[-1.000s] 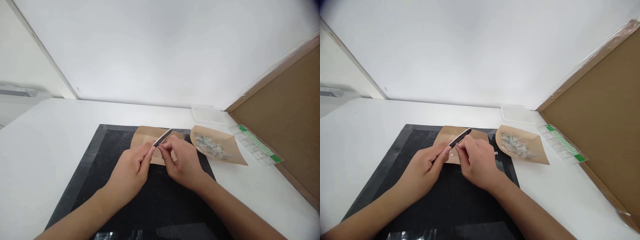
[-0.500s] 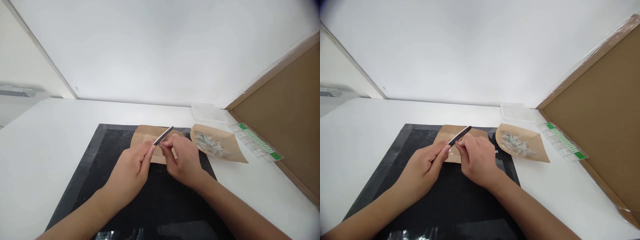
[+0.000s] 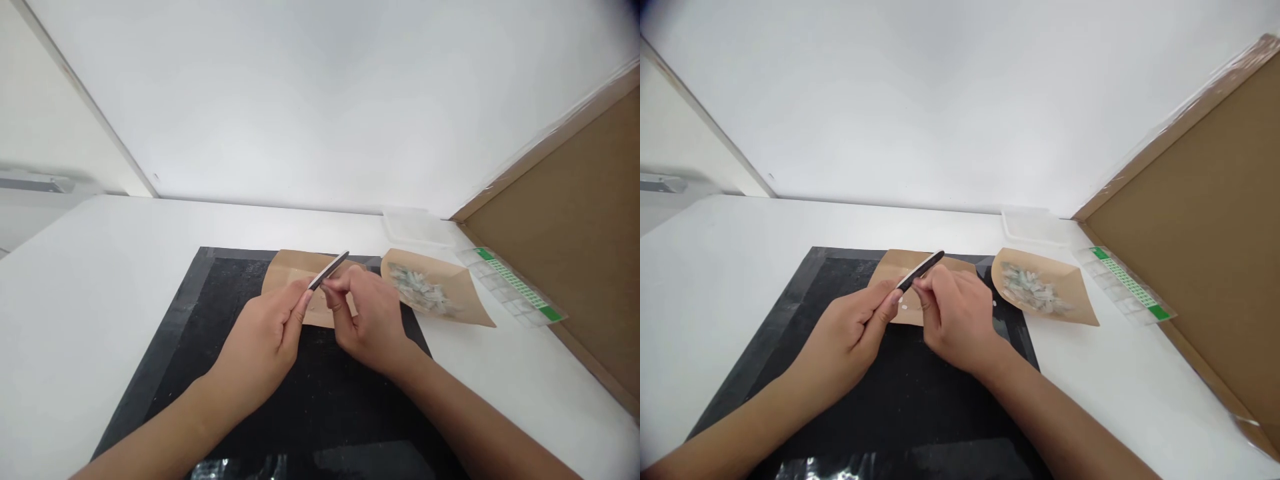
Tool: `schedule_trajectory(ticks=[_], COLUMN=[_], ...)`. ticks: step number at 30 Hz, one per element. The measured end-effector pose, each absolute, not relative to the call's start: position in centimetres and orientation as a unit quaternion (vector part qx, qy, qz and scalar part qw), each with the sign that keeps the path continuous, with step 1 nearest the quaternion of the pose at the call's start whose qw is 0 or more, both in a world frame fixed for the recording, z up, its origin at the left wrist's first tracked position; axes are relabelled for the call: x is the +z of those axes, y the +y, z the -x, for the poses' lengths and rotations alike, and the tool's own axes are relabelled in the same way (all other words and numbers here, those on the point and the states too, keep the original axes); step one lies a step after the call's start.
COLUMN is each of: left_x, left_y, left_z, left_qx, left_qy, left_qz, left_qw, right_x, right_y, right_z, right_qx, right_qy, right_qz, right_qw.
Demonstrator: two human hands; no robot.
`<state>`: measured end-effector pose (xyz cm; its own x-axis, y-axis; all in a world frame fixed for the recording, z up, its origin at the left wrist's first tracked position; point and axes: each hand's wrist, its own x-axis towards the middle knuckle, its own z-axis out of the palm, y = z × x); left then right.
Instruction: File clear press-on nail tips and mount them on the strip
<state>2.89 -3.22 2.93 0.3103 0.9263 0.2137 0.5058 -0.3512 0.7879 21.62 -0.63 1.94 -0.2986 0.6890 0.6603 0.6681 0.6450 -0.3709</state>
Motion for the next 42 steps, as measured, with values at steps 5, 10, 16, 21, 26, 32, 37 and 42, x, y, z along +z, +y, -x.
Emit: schedule_trajectory(ticks=[5, 10, 16, 21, 26, 32, 37, 42], left_x=[2.7, 2.5, 2.2, 2.1, 2.0, 2.0, 1.9, 2.7], left_y=[-3.3, -3.5, -3.6, -3.6, -3.6, -3.6, -3.5, -3.8], left_z=[-2.9, -2.9, -3.0, -3.1, -3.0, -3.0, -3.0, -3.1], left_qx=[0.335, 0.344, 0.340, 0.336, 0.338, 0.332, 0.329, 0.355], left_qy=[0.487, 0.473, 0.477, 0.484, 0.485, 0.487, 0.497, 0.501], left_qz=[-0.751, -0.759, -0.765, -0.758, -0.755, -0.754, -0.745, -0.730], left_qw=[0.295, 0.286, 0.267, 0.279, 0.284, 0.289, 0.300, 0.299], right_x=[2.0, 2.3, 2.4, 2.3, 2.4, 2.6, 2.4, 2.6], right_y=[-0.5, -0.5, -0.2, 0.0, -0.2, -0.4, -0.7, -0.9], right_z=[-21.7, -22.0, -22.3, -22.6, -22.4, -22.3, -22.0, -22.1], right_qx=[0.031, 0.018, 0.051, 0.042, 0.051, 0.066, 0.059, 0.108], right_qy=[-0.801, -0.795, -0.800, -0.796, -0.807, -0.812, -0.826, -0.808], right_qz=[0.423, 0.418, 0.412, 0.438, 0.426, 0.428, 0.418, 0.401], right_qw=[0.423, 0.440, 0.433, 0.414, 0.407, 0.392, 0.374, 0.417])
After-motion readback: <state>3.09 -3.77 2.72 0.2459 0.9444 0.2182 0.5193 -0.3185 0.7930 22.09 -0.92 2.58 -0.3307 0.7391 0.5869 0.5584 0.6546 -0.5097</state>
